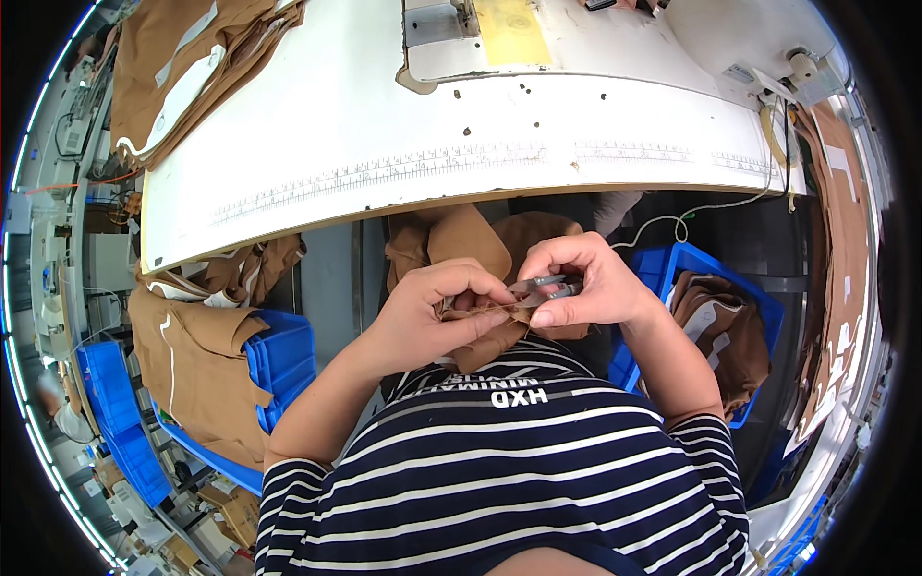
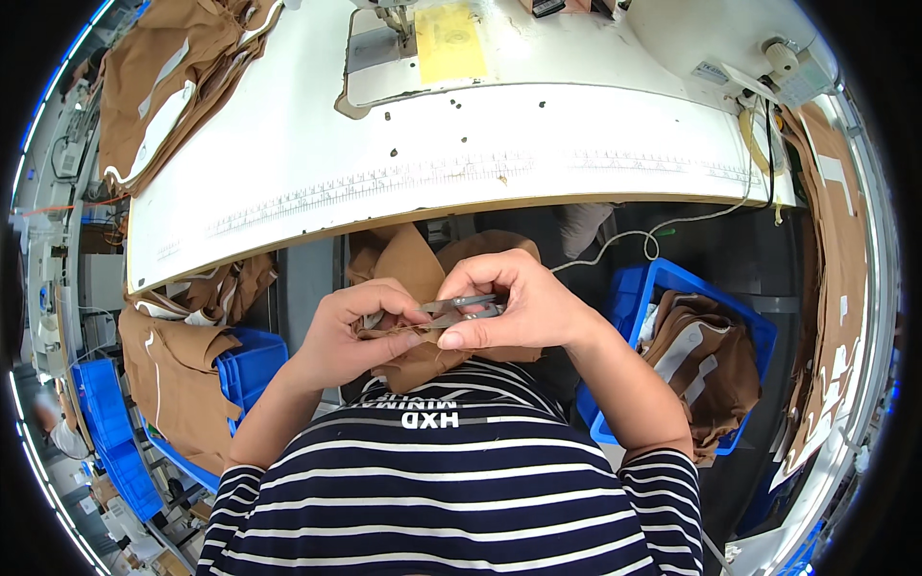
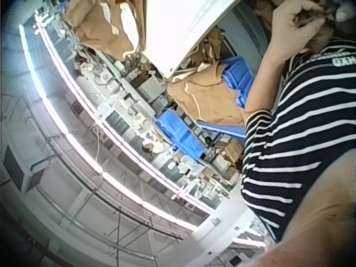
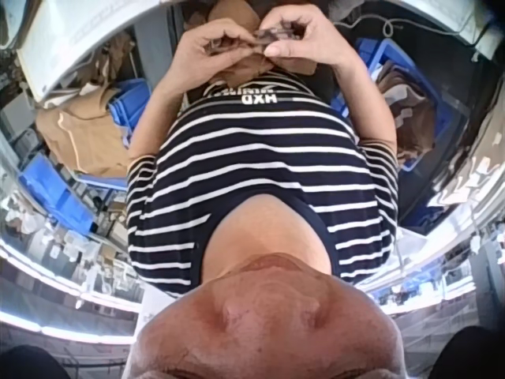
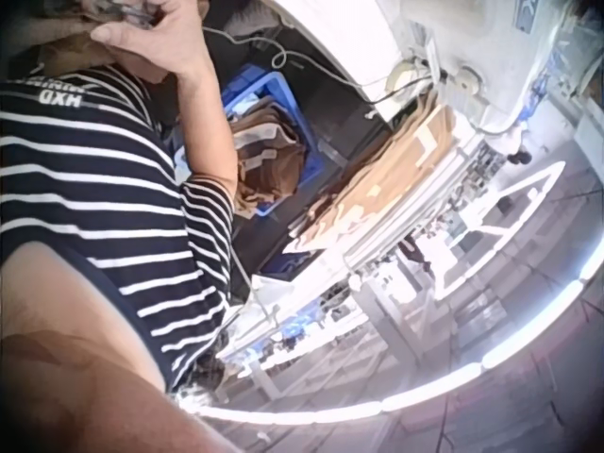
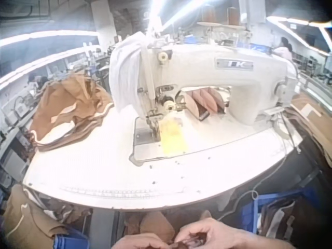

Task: The person turns a fabric piece, trims loose threads along its seams using thread snips, and unfolds and positions the fabric piece on the work table.

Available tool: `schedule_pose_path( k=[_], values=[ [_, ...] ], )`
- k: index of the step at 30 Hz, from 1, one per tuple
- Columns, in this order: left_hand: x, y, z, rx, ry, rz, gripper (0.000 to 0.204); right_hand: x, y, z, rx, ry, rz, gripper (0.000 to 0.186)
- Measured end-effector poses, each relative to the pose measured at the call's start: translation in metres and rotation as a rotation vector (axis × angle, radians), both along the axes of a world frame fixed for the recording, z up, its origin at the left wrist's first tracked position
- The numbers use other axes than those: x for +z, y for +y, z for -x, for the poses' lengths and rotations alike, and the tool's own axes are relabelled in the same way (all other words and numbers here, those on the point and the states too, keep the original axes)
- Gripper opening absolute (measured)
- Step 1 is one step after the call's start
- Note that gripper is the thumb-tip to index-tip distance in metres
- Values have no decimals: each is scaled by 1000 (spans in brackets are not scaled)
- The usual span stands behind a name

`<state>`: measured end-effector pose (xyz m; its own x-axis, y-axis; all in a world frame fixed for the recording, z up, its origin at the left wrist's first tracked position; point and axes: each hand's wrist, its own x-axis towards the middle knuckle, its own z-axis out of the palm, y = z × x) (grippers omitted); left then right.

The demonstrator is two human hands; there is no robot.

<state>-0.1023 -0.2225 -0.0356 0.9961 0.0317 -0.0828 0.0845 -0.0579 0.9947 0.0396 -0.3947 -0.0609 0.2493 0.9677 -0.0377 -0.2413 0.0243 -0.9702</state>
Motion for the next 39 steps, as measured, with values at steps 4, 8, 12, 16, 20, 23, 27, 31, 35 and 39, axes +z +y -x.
schedule_pose_path(
  k=[4,8,12,16,20,23,27,31,35,39],
  values=[
    [-5,-1,0,-40,36,109,7,2,-4,-4,99,-24,137,25],
    [-7,-3,1,15,-14,88,6,8,-14,-26,68,-140,258,21],
    [-8,-4,-1,35,25,79,11,12,-6,-9,-53,-48,109,18],
    [-3,-8,-4,55,67,86,16,7,5,11,-54,-95,-72,10],
    [0,-4,-9,-72,191,-61,14,17,-5,6,76,469,238,14],
    [-6,-2,-9,-187,97,-202,14,19,-7,9,119,612,305,14],
    [0,-5,-11,-69,239,-79,18,11,-6,13,-75,129,273,17],
    [-4,-9,-9,-34,240,-1,24,-2,-7,19,43,58,192,17],
    [4,-6,-12,-95,305,-74,21,7,-9,17,160,517,325,14],
    [0,-5,-13,-156,317,-151,17,13,-9,18,60,538,378,13]
  ],
)
